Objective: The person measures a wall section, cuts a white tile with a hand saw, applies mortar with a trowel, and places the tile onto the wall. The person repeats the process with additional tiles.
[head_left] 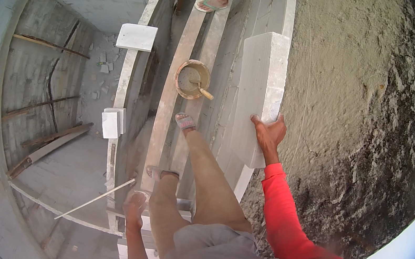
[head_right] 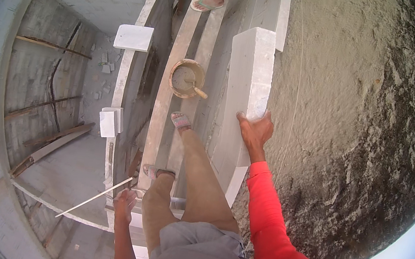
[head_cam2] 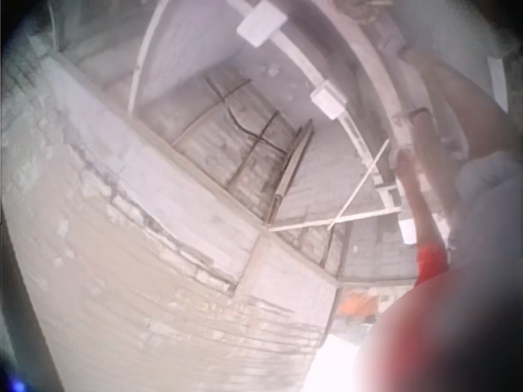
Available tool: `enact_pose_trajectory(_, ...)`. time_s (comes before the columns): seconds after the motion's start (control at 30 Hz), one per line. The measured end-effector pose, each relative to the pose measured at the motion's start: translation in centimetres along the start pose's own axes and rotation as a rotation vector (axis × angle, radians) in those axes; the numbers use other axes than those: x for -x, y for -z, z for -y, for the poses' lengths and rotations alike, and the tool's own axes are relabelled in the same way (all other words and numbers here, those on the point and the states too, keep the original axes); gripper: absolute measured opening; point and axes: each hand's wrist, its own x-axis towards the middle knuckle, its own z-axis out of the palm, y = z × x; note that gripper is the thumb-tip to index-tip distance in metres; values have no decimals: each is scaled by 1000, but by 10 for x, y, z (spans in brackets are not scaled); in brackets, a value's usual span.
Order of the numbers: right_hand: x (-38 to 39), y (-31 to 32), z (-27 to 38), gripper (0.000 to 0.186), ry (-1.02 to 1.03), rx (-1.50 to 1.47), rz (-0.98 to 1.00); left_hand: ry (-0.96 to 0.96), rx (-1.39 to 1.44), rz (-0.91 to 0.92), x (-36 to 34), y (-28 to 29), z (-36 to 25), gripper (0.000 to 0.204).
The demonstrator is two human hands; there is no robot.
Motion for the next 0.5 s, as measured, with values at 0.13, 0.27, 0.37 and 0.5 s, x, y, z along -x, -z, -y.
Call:
enact_pose_trajectory(0.13, -54, 8, -40, 74, -75, 26, -137, 128, -89, -111, -5, 64, 46, 52)
enact_pose_trajectory(0.27, -101, 15, -69, 76, -106, 76, -182, 238, -169, -137, -6, 96, 56, 54)
enact_pose_trajectory(0.37, -129, 13, -85, 79, -114, 87, -193, 232, -169, -141, -6, 94, 41, 52)
enact_pose_trajectory(0.5, -150, 0, -103, 81, -157, 122, -206, 167, -163, -190, -7, 68, 12, 35)
